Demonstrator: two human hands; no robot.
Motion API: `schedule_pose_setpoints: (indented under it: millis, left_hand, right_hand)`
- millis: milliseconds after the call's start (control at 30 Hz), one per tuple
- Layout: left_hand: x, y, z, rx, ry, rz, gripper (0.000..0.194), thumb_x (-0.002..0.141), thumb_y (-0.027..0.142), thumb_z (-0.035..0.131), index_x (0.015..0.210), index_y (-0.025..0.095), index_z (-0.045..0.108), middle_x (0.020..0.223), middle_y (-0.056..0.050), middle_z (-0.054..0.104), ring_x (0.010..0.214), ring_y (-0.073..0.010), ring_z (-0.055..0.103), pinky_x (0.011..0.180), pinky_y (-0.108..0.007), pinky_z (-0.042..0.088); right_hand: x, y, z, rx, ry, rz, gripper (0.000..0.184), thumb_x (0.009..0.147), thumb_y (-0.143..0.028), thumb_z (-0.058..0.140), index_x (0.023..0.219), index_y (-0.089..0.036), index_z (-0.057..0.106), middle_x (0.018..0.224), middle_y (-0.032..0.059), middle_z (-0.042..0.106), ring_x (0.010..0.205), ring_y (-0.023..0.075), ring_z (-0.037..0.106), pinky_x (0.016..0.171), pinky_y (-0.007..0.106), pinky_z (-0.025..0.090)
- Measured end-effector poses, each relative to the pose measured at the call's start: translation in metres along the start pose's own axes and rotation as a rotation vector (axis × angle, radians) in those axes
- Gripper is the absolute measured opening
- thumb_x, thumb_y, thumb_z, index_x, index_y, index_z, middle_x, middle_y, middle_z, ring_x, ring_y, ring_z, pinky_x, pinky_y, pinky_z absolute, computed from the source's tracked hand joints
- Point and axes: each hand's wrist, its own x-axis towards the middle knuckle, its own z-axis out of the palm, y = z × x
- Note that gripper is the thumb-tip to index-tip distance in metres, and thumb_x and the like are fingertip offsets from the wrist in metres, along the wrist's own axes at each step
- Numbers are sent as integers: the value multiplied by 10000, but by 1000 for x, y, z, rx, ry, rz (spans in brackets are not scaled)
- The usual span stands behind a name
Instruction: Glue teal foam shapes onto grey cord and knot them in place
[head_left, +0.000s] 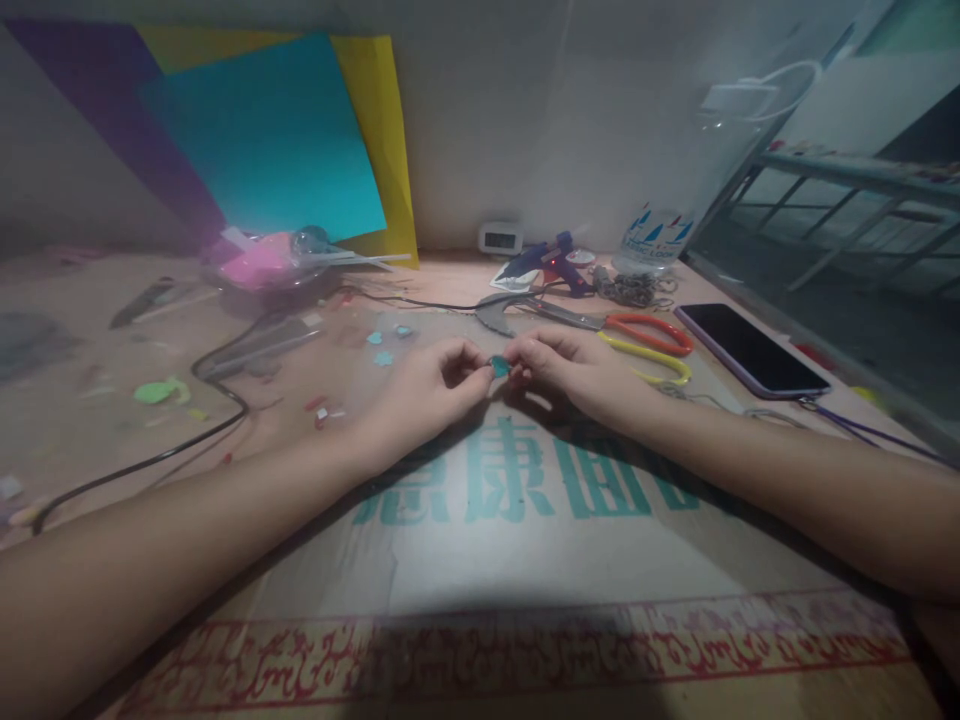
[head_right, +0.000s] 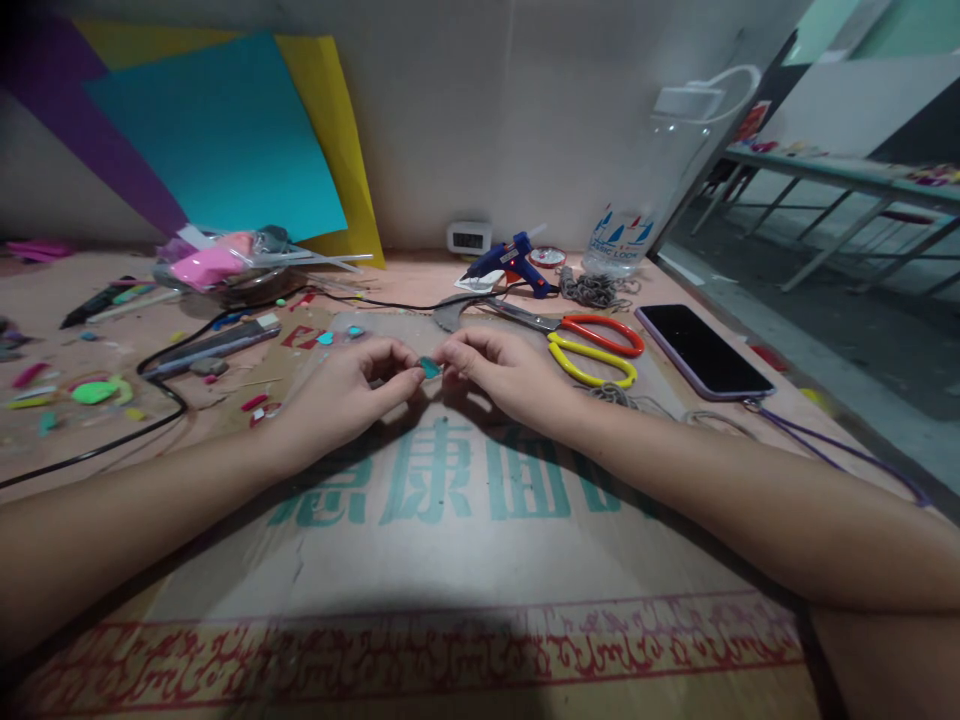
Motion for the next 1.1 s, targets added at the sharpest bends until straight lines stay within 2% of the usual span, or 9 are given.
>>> schedule_pose_setpoints:
  millis: [133, 333, 533, 633, 767, 867, 933, 1000, 1100]
  left_hand:
    - [1, 1, 0, -7, 10, -21, 163, 857, 306, 558, 779, 178, 621, 750, -7, 673, 679, -146, 590, 644, -259, 450]
    - [2, 1, 0, -26, 11, -37, 159, 850, 306, 565, 774, 178, 622, 739, -7, 664, 672, -146, 579, 634, -263, 440]
    - [2, 0, 1, -44, 0, -45, 168, 845, 320, 572, 782, 176, 631, 750, -10, 668, 683, -149, 593, 640, -268, 449]
    - [2, -1, 1, -102, -11, -74, 170, 844, 328, 570, 779, 177, 613, 725, -12, 665, 652, -144, 591, 612, -262, 449]
    - [3, -4, 2, -195, -24, -117, 169, 842, 346, 578, 793, 184, 585, 696, -9, 663, 613, -143, 599, 571, -257, 447]
    - [4, -5, 2, -202, -24, -126, 160, 835, 340, 587, 794, 185, 574, 691, -7, 668, 613, -147, 612, 579, -262, 456]
    - [4, -5, 3, -210, -24, -122, 161, 834, 340, 591, 791, 187, 569, 686, -6, 671, 625, -151, 624, 588, -263, 467]
    - [4, -6, 3, -223, -27, -124, 165, 836, 345, 594, 795, 188, 570, 680, -6, 673, 623, -152, 628, 570, -258, 467]
    - [4, -6, 3, -230, -29, -139, 168, 840, 351, 592, 804, 188, 573, 679, -9, 676, 596, -149, 619, 527, -250, 452]
  right_hand:
    - [2, 2, -2, -44, 13, 66, 337, 834, -523, 673, 861, -188, 653, 759, 15, 662, 619, 119, 594, 502, 219, 447]
    - [3, 4, -4, -66, -8, 106, 346, 800, -529, 710, 871, -191, 682, 754, 26, 676, 624, 130, 609, 450, 209, 431]
    - [3, 4, -6, -94, -27, 134, 306, 816, -483, 704, 921, -195, 682, 777, 22, 708, 522, 95, 546, 410, 198, 391]
    - [2, 4, -6, -70, -36, 91, 349, 834, -527, 680, 881, -181, 684, 763, 19, 690, 557, 96, 562, 479, 210, 438]
    - [5, 10, -6, 70, -40, 2, 439, 887, -598, 581, 922, -174, 690, 770, 32, 677, 735, 142, 641, 728, 278, 529]
    - [12, 15, -10, 106, 75, -64, 402, 914, -564, 546, 967, -181, 657, 760, 23, 651, 701, 139, 621, 710, 291, 525]
    - [17, 17, -14, 20, 256, -166, 234, 863, -417, 655, 955, -205, 619, 800, 2, 636, 707, 127, 596, 707, 280, 513]
    - [21, 17, -18, -84, 417, -252, 189, 779, -257, 714, 905, -226, 576, 833, -17, 614, 745, 125, 580, 737, 278, 503]
    - [20, 13, -21, -164, 462, -280, 213, 727, -181, 703, 834, -232, 526, 804, -29, 579, 762, 130, 566, 756, 287, 488]
